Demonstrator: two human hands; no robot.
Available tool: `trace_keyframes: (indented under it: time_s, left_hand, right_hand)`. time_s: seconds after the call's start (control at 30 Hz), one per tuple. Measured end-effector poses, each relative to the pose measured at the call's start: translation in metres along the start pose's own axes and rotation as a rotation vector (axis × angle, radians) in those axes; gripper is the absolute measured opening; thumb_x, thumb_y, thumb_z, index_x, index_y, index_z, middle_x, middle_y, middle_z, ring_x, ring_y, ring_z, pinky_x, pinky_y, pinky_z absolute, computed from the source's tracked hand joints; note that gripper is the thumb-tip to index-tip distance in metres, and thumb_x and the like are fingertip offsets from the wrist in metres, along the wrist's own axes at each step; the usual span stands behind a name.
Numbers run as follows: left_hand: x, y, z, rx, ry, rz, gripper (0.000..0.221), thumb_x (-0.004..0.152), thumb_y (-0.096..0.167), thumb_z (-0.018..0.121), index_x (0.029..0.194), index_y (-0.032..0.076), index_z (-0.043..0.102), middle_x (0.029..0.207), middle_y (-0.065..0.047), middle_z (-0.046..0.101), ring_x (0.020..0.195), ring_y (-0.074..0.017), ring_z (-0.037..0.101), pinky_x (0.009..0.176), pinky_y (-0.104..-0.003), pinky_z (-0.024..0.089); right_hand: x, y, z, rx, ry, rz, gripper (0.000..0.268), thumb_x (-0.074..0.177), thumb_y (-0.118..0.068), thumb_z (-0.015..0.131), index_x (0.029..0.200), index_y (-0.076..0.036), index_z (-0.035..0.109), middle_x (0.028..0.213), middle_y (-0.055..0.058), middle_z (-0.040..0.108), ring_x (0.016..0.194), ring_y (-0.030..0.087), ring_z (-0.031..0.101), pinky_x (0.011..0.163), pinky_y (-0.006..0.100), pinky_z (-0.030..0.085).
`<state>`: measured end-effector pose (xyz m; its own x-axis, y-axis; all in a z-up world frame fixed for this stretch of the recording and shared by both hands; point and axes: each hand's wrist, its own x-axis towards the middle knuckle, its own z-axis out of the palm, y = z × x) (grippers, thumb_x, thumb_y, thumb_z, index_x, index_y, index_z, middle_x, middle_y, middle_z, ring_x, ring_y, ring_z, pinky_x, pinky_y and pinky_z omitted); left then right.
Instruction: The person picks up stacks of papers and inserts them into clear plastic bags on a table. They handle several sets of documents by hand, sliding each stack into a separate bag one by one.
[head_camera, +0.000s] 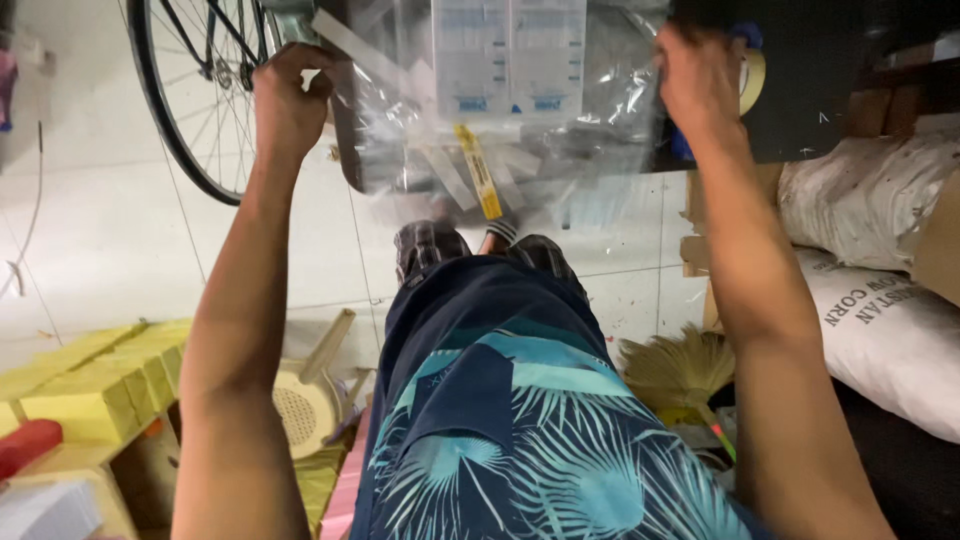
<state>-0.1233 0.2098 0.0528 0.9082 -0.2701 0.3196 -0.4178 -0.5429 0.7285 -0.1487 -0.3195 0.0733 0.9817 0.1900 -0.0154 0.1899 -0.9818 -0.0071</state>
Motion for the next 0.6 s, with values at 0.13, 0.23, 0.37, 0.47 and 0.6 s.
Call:
trace_keyframes:
  time_s: [0.13, 0.23, 0.37, 0.47, 0.6]
  left_hand:
    - [0.027, -0.036, 0.015, -0.032, -0.048, -0.017, 0.029, 0.082, -0.023, 0.057, 0.094, -0.003, 0.075, 0.096, -0.016, 0.075, 0.084, -0.0252, 0.074, 0.075, -0.032, 0.066]
    - [0.038, -0.062, 0.031, -0.005, -0.1, -0.159, 0.025, 0.085, -0.009, 0.059, 0.096, 0.002, 0.078, 0.096, -0.01, 0.078, 0.084, -0.0214, 0.075, 0.073, -0.032, 0.063]
    - [0.066, -0.033, 0.042, 0.38, -0.142, -0.279, 0.012, 0.089, 0.009, 0.075, 0.101, 0.007, 0.075, 0.114, -0.012, 0.07, 0.098, -0.0255, 0.069, 0.081, -0.035, 0.067]
    - [0.095, 0.018, 0.066, 0.525, -0.161, -0.263, 0.032, 0.096, 0.029, 0.081, 0.117, 0.009, 0.068, 0.14, -0.012, 0.055, 0.125, -0.0322, 0.058, 0.101, -0.046, 0.057]
    - [0.138, 0.08, 0.091, 0.536, -0.529, -0.142, 0.087, 0.084, 0.059, 0.082, 0.152, 0.022, 0.044, 0.157, -0.011, 0.041, 0.146, -0.0302, 0.035, 0.118, -0.065, 0.018]
  right_hand:
    - [0.046, -0.074, -0.029, 0.147, -0.1, 0.142, 0.071, 0.097, 0.007, 0.062, 0.158, -0.011, 0.033, 0.149, 0.032, 0.044, 0.132, 0.057, 0.041, 0.105, 0.076, 0.019]
    - [0.073, -0.111, 0.0, 0.366, -0.212, -0.123, 0.08, 0.091, -0.016, 0.079, 0.158, -0.013, 0.035, 0.146, 0.026, 0.058, 0.14, 0.048, 0.043, 0.11, 0.072, -0.001]
    - [0.113, -0.098, 0.054, 0.271, -0.088, -0.165, 0.006, 0.097, -0.01, 0.067, 0.102, -0.014, 0.065, 0.107, 0.011, 0.063, 0.107, 0.042, 0.055, 0.103, 0.064, 0.023]
    - [0.124, -0.101, 0.035, 0.335, -0.224, -0.126, 0.019, 0.098, -0.016, 0.066, 0.116, -0.013, 0.06, 0.127, 0.014, 0.052, 0.114, 0.042, 0.048, 0.101, 0.054, 0.031]
    - [0.13, -0.102, 0.033, 0.347, -0.376, -0.066, 0.057, 0.086, -0.025, 0.078, 0.137, -0.01, 0.055, 0.136, 0.017, 0.049, 0.122, 0.043, 0.04, 0.102, 0.051, 0.029]
